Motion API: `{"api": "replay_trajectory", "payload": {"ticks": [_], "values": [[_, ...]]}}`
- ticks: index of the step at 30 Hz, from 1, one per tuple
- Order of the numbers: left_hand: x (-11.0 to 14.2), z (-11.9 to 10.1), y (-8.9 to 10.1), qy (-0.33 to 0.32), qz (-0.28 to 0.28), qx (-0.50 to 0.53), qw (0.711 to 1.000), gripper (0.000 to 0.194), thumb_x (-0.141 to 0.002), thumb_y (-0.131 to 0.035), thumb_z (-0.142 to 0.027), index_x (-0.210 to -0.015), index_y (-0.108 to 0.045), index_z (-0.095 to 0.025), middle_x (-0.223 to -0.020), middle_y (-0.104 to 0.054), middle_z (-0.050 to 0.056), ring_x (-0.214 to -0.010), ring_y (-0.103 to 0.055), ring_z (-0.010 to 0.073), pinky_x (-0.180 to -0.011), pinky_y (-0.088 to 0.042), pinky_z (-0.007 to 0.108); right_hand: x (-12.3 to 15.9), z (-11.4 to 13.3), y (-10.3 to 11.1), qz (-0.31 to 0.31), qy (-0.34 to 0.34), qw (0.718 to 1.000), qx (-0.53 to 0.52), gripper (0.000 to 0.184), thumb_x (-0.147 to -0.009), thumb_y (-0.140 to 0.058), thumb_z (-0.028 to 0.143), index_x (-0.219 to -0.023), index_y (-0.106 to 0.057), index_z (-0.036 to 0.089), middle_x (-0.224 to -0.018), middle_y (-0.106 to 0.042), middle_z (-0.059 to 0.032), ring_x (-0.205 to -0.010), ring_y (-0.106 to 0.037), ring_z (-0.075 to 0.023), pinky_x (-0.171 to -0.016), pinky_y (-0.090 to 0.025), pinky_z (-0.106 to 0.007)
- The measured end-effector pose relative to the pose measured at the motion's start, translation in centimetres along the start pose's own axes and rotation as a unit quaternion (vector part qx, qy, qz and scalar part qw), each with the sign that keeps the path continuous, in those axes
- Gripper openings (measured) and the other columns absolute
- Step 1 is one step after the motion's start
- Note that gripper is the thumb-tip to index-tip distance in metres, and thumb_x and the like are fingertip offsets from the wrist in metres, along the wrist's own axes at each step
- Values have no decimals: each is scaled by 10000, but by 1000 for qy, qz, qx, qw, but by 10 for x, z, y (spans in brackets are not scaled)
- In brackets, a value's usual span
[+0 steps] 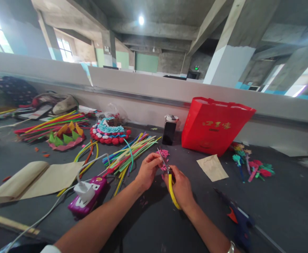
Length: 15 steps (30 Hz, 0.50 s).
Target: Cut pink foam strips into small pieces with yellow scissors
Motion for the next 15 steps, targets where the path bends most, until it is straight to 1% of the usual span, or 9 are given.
{"api": "replay_trajectory", "payload": {"ticks": [4, 10, 15], "values": [[1, 0, -2, -5, 9, 3, 1000, 116, -687, -720, -230, -712, -622, -172, -637, -558, -38, -590, -489, 75, -627, -401, 213, 1, 2, 0, -2, 1, 1000, -25, 204, -876, -483, 273, -1045, -578, 212, -799, -673, -27, -722, -650, -184, -671, -442, -244], [0, -5, 0, -25, 3, -11, 1000, 103, -689, -719, -212, -714, -631, -165, -661, -572, -28, -611, -492, 84, -634, -395, 223, 1, 1, 0, -7, -3, 1000, -25, 214, -871, -485, 280, -1049, -589, 222, -726, -673, -2, -644, -652, -178, -589, -414, -227], [1, -9, 1, -42, -5, -27, 999, 103, -684, -720, -213, -715, -631, -171, -659, -569, -34, -614, -488, 87, -632, -392, 222, 1, 1, 1, -5, -13, 1000, 22, 212, -876, -497, 313, -1047, -590, 231, -765, -674, -14, -690, -654, -190, -611, -406, -238]]}}
Point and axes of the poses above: each hand's wrist, its own x-axis away from the middle knuckle, its own y-axis out of the back of the hand, z = x × y, the point moved 9 cm from there along -x, towards the middle knuckle
